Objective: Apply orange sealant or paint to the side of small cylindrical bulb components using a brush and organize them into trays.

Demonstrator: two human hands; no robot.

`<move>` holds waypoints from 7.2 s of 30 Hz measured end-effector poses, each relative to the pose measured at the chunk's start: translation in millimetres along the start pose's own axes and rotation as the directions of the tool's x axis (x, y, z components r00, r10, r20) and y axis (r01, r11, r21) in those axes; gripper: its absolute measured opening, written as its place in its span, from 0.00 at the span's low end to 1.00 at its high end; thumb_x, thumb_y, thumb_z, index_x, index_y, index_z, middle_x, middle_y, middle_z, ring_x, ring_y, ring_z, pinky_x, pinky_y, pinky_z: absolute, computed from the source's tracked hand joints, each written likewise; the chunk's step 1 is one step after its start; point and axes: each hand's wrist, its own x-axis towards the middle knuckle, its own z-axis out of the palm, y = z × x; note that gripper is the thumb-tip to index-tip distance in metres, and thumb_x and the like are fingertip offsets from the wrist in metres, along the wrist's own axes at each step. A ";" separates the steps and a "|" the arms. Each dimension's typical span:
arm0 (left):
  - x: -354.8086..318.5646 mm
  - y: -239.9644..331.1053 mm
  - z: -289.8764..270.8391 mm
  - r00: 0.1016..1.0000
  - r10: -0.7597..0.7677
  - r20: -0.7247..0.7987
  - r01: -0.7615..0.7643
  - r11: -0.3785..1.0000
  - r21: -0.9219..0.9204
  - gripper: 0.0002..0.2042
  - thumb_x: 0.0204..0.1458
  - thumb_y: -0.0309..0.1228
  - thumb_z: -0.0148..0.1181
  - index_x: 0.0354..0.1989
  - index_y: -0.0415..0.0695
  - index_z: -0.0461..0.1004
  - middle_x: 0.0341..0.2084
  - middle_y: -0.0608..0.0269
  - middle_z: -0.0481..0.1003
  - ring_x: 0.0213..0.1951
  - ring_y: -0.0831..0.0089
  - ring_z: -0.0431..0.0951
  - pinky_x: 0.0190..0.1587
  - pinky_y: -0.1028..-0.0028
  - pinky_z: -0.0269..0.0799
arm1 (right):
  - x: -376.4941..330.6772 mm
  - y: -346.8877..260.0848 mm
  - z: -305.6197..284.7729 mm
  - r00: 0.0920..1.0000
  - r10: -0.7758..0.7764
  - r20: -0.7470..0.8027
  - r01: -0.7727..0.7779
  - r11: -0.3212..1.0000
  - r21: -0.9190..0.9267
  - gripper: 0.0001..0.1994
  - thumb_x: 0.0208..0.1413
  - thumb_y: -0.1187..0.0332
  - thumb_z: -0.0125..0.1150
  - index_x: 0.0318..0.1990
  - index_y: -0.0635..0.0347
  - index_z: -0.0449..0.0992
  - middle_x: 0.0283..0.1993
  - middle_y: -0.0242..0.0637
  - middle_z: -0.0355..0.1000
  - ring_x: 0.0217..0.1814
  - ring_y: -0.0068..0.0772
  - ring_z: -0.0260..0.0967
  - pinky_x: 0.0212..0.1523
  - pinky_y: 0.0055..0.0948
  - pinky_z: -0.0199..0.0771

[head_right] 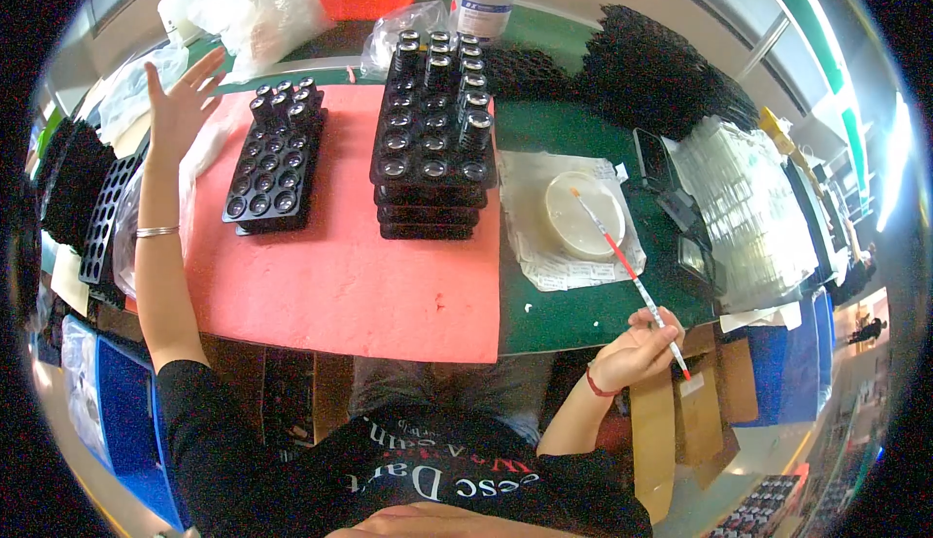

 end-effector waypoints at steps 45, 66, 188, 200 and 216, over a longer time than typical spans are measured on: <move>-106.0 47.7 243.9 0.607 0.635 0.477 -0.794 0.466 0.390 0.10 0.38 0.22 0.60 0.32 0.42 0.72 0.26 0.64 0.73 0.25 0.75 0.70 0.31 0.76 0.65 | 28.9 -4.1 -19.2 0.997 -0.033 0.063 0.034 0.999 -0.014 0.12 0.58 0.66 0.42 0.34 0.66 0.68 0.30 0.36 0.66 0.28 0.25 0.63 0.29 0.23 0.63; -172.7 -27.9 234.0 0.603 0.133 0.787 -0.378 0.916 0.135 0.12 0.37 0.27 0.61 0.34 0.38 0.73 0.23 0.58 0.72 0.22 0.70 0.72 0.25 0.76 0.70 | 29.9 -19.9 2.9 0.938 -0.148 0.314 0.224 0.949 -0.221 0.12 0.58 0.69 0.41 0.27 0.66 0.68 0.26 0.35 0.65 0.26 0.21 0.62 0.29 0.18 0.61; -36.4 32.8 64.1 0.980 0.067 0.189 -0.200 0.251 0.947 0.15 0.34 0.34 0.65 0.29 0.36 0.73 0.23 0.53 0.73 0.28 0.65 0.74 0.33 0.72 0.68 | -5.7 -3.0 1.8 0.998 0.067 0.012 -0.068 0.960 0.272 0.13 0.57 0.58 0.45 0.31 0.58 0.68 0.28 0.27 0.62 0.27 0.19 0.53 0.32 0.18 0.56; -30.9 7.8 81.4 0.988 -0.085 0.131 -0.115 0.170 0.979 0.14 0.33 0.37 0.63 0.25 0.40 0.74 0.21 0.51 0.74 0.27 0.56 0.74 0.31 0.66 0.68 | -5.1 -4.6 4.6 0.999 0.043 -0.012 -0.040 0.980 0.197 0.13 0.57 0.58 0.45 0.30 0.59 0.66 0.24 0.32 0.61 0.25 0.21 0.55 0.26 0.20 0.53; -82.6 52.9 214.4 0.813 0.361 0.457 -0.564 0.295 0.771 0.14 0.42 0.39 0.58 0.30 0.40 0.71 0.27 0.55 0.72 0.32 0.59 0.72 0.36 0.68 0.66 | -2.2 -4.7 7.6 1.000 -0.021 0.006 0.020 0.991 0.131 0.13 0.58 0.61 0.40 0.30 0.62 0.64 0.21 0.35 0.62 0.23 0.25 0.57 0.24 0.22 0.57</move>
